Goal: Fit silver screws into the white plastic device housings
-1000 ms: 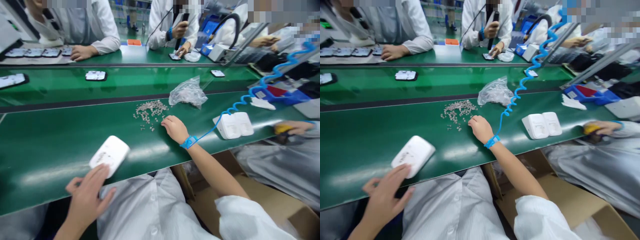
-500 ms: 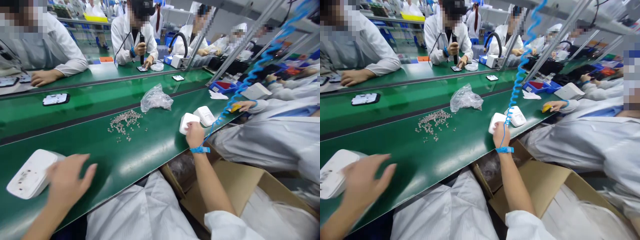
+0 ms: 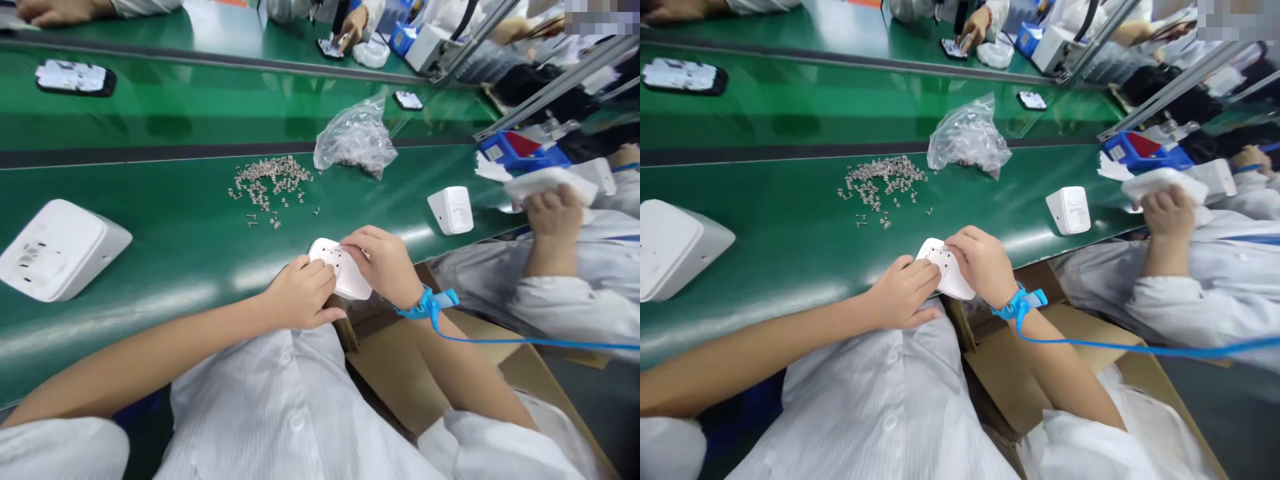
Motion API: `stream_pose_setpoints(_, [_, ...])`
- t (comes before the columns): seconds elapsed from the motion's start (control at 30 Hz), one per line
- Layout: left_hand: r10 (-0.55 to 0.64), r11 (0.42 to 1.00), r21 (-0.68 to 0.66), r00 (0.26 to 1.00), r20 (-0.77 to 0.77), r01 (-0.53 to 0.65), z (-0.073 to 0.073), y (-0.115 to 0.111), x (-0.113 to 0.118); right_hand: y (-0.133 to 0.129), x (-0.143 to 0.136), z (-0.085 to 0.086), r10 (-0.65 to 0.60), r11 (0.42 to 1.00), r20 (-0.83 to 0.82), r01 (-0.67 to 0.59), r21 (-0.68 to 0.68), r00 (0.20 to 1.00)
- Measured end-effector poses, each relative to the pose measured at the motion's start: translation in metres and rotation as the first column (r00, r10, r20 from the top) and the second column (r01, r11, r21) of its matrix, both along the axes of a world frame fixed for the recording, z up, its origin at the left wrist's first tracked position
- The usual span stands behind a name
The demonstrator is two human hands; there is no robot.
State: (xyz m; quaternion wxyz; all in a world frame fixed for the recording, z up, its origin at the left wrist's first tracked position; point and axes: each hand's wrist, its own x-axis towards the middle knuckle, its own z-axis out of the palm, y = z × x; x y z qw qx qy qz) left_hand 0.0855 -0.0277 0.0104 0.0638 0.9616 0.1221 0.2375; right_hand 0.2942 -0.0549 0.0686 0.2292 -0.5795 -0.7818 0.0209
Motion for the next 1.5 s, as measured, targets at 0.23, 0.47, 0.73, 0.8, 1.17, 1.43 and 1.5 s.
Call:
stream_pose_setpoints(0.23, [-0.027,0.998,0.057,0.999,-0.041,0.030,-0.001,-0.005,-0.005,0.000,-0.007,-0.012,0.105,0.989,0.189,-0.081,-0.127,0.976])
stream_pose_setpoints(0.47, [-0.027,0.999,0.037,1.000,-0.005,0.027,-0.001,-0.012,-0.004,-0.010,-0.015,-0.013,0.074,0.996,0.268,-0.058,-0.065,0.961])
stream_pose_setpoints(0.73, [0.065,0.965,-0.261,0.990,0.126,-0.030,0.000,0.003,0.002,-0.002,-0.016,-0.014,-0.024,0.992,0.132,0.039,-0.118,0.991])
stream_pose_setpoints(0.8, [0.217,0.922,-0.356,0.963,0.160,-0.149,0.000,0.018,0.006,0.000,-0.015,-0.014,-0.018,0.991,0.104,0.031,-0.133,0.994])
stream_pose_setpoints(1.17, [0.374,0.862,-0.383,0.927,0.037,-0.333,0.001,0.037,0.018,-0.025,-0.026,-0.005,-0.008,0.999,0.159,0.016,-0.049,0.987])
stream_pose_setpoints(1.43, [0.482,0.738,-0.543,0.876,0.009,-0.400,0.003,0.032,0.027,-0.046,-0.026,-0.018,0.030,0.999,0.085,-0.033,0.037,0.996])
stream_pose_setpoints(1.5, [0.494,0.691,-0.595,0.869,-0.027,-0.411,0.004,0.033,0.028,-0.046,-0.026,-0.018,0.037,0.998,0.096,-0.042,0.053,0.995])
